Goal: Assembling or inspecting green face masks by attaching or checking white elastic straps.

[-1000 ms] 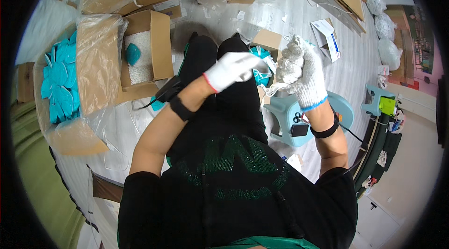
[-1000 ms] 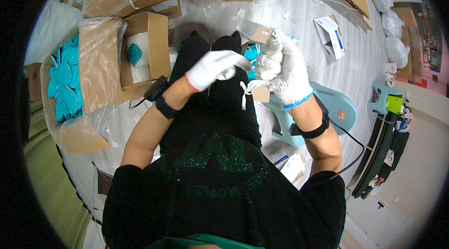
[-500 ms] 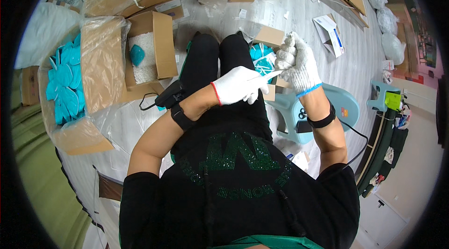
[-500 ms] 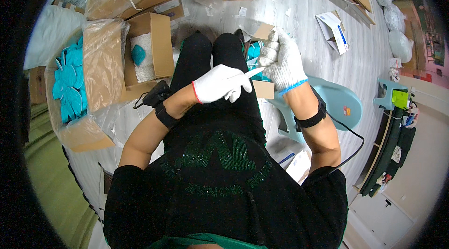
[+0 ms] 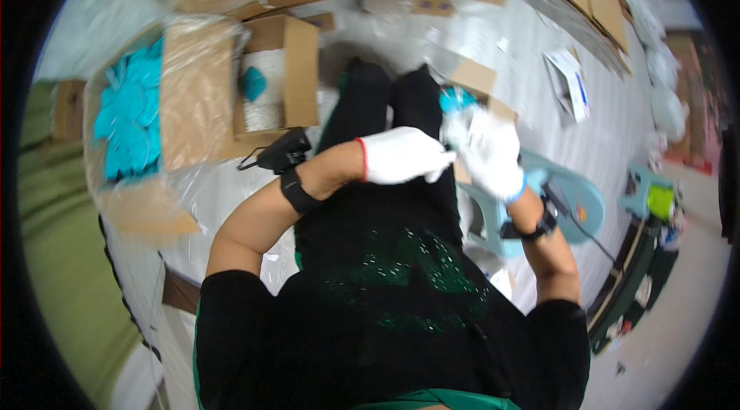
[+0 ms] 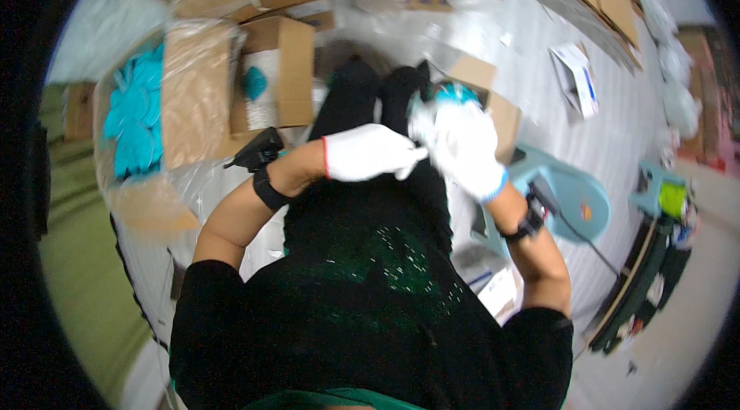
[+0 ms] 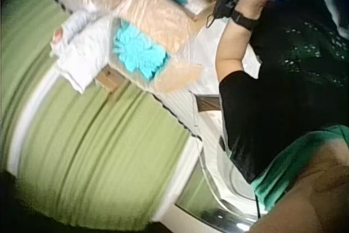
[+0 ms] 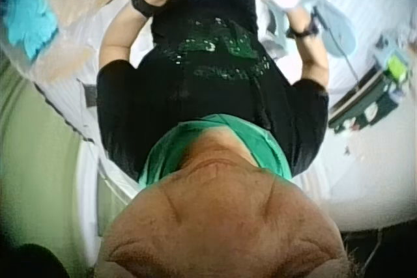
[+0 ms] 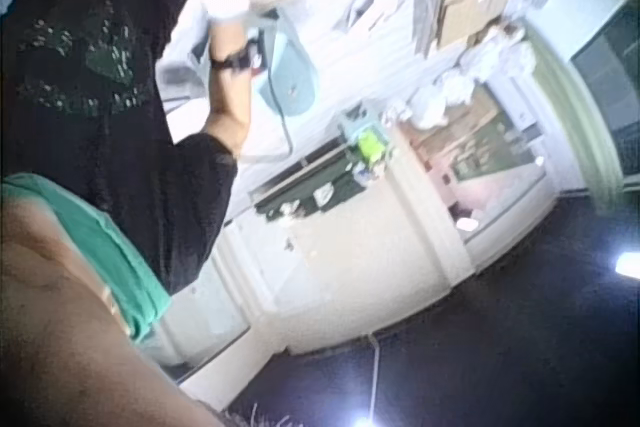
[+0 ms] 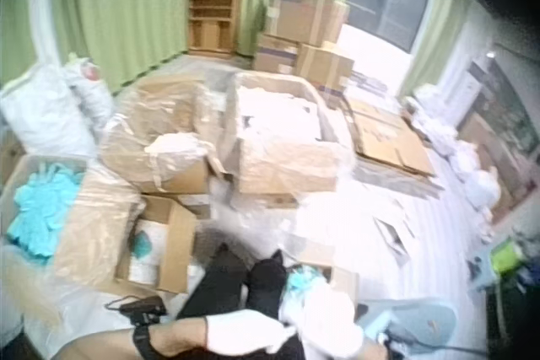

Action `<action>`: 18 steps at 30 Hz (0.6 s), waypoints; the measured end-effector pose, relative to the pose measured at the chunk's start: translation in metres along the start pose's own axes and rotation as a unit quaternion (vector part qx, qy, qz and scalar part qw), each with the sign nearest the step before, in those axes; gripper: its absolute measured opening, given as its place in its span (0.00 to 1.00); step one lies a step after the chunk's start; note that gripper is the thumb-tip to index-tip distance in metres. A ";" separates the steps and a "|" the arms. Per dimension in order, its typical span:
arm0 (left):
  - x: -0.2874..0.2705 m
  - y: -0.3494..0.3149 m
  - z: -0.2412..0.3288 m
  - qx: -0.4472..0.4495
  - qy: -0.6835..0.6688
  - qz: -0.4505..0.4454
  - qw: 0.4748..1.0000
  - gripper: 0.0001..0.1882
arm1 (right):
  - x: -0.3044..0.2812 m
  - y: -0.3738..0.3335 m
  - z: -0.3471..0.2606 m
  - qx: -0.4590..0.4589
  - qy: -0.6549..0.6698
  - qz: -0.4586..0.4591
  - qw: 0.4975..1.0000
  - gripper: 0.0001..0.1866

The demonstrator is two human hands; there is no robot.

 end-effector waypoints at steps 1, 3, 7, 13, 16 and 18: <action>-0.003 -0.003 -0.002 0.106 0.131 -0.015 0.986 0.16 | 0.002 -0.007 -0.008 -0.126 0.175 0.030 0.976 0.09; 0.003 -0.020 0.014 0.065 0.125 0.011 0.990 0.11 | -0.007 -0.010 -0.025 -0.019 0.393 -0.077 0.916 0.14; 0.014 -0.051 0.033 0.083 0.143 -0.024 0.986 0.06 | -0.020 -0.024 -0.051 0.007 0.449 -0.353 0.821 0.19; -0.001 -0.089 0.076 0.020 0.061 -0.081 0.995 0.13 | -0.067 -0.002 -0.062 -0.092 0.489 -0.462 0.734 0.13; -0.012 -0.101 0.077 0.023 0.047 -0.079 0.996 0.13 | -0.073 0.000 -0.063 -0.086 0.519 -0.455 0.719 0.12; -0.028 -0.120 0.072 0.012 0.051 -0.040 0.998 0.12 | -0.074 0.007 -0.058 -0.157 0.457 -0.344 0.805 0.13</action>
Point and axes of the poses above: each hand's wrist, its own y-axis towards the middle knuckle, its own x-axis out of the palm, z = x × y, the point moved 3 cm from there along y, towards the middle knuckle, and after that the axes turned 4 degrees about -y, right-handed, at the moved point
